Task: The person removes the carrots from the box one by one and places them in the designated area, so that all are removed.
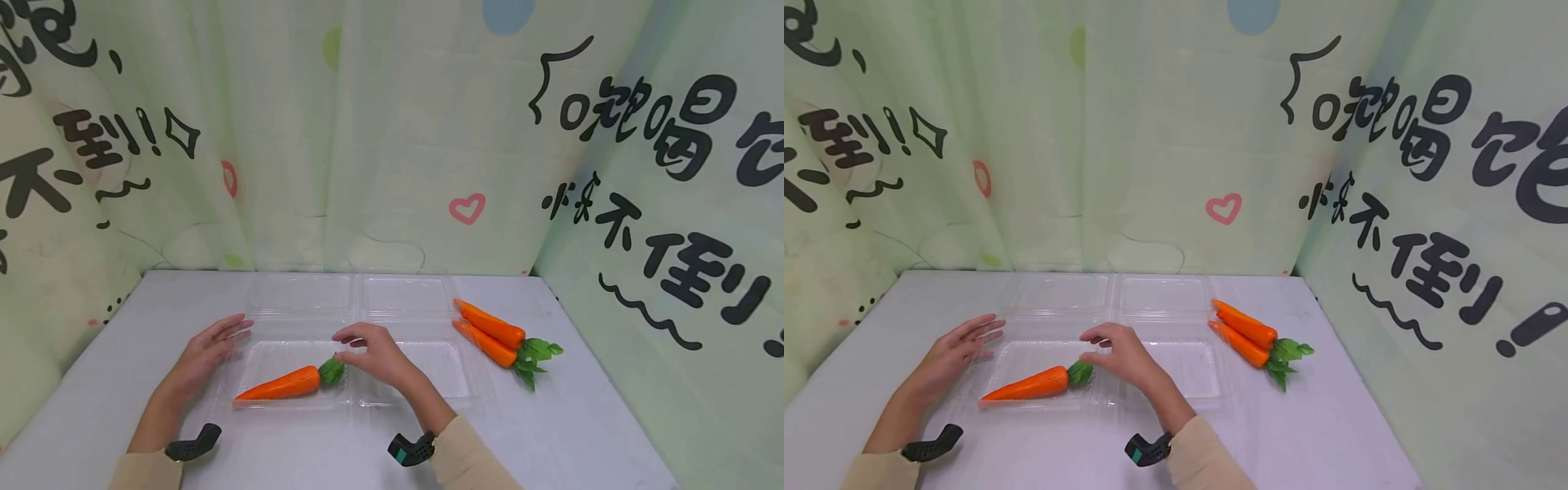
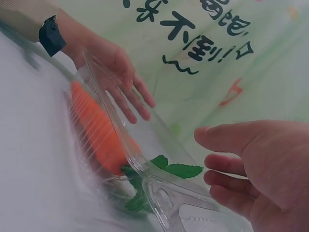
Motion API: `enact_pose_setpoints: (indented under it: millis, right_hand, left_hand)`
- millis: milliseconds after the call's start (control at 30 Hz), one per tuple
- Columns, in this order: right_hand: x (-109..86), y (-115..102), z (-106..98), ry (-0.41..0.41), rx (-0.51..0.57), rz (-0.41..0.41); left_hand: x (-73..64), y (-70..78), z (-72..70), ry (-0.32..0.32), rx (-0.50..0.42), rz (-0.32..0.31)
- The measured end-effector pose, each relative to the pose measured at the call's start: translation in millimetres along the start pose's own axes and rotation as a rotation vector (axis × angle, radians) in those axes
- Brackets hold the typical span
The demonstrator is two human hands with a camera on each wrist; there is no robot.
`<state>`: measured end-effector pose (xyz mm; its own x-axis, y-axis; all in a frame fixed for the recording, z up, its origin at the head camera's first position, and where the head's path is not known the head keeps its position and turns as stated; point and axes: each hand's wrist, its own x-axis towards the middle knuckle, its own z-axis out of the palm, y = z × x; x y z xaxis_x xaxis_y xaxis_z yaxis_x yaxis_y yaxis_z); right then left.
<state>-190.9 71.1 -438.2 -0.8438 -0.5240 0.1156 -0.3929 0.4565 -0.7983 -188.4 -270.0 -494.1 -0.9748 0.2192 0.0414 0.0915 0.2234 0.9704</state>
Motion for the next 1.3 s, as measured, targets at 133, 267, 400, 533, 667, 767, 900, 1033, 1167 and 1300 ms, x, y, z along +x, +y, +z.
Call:
enact_pose_setpoints:
  millis: [133, 267, 400, 533, 667, 767, 900, 1033, 1167, 1300]
  right_hand:
    - [1.6, -4, 5, -0.026, -0.021, -0.003]
    - [4.1, -8, 9, -0.055, -0.048, 0.01]
    - [7.6, -11, 14, -0.078, -0.063, 0.025]
    - [11.0, -13, 20, -0.097, -0.095, 0.04]
    - [12.6, -16, 24, -0.123, -0.121, 0.041]
    - [14.5, -19, 27, -0.149, -0.141, 0.047]
    - [19.4, -20, 31, -0.192, -0.181, 0.077]
    - [24.0, -22, 35, -0.235, -0.214, 0.093]
    - [26.5, -23, 39, -0.267, -0.238, 0.1]
    - [29.3, -26, 40, -0.29, -0.277, 0.102]
  left_hand:
    - [-0.8, 0.1, -0.2, -0.003, -0.001, 0.004]
    - [-0.7, -1.1, -1.0, -0.006, -0.008, 0.015]
    - [-0.7, -2.2, -1.9, -0.011, -0.017, 0.028]
    - [-0.9, -2.6, -2.0, -0.014, -0.016, 0.031]
    - [-1.4, -1.8, -1.2, -0.011, -0.007, 0.022]
    - [-1.7, -1.3, -0.7, -0.008, -0.001, 0.014]
    - [-1.5, -2.3, -0.7, -0.005, 0.009, 0.01]
    - [-0.8, -3.9, -1.3, -0.005, 0.012, 0.007]
    - [0.2, -4.1, -1.5, -0.012, -0.002, 0.014]
    - [0.6, -3.0, -1.4, -0.012, -0.01, 0.024]
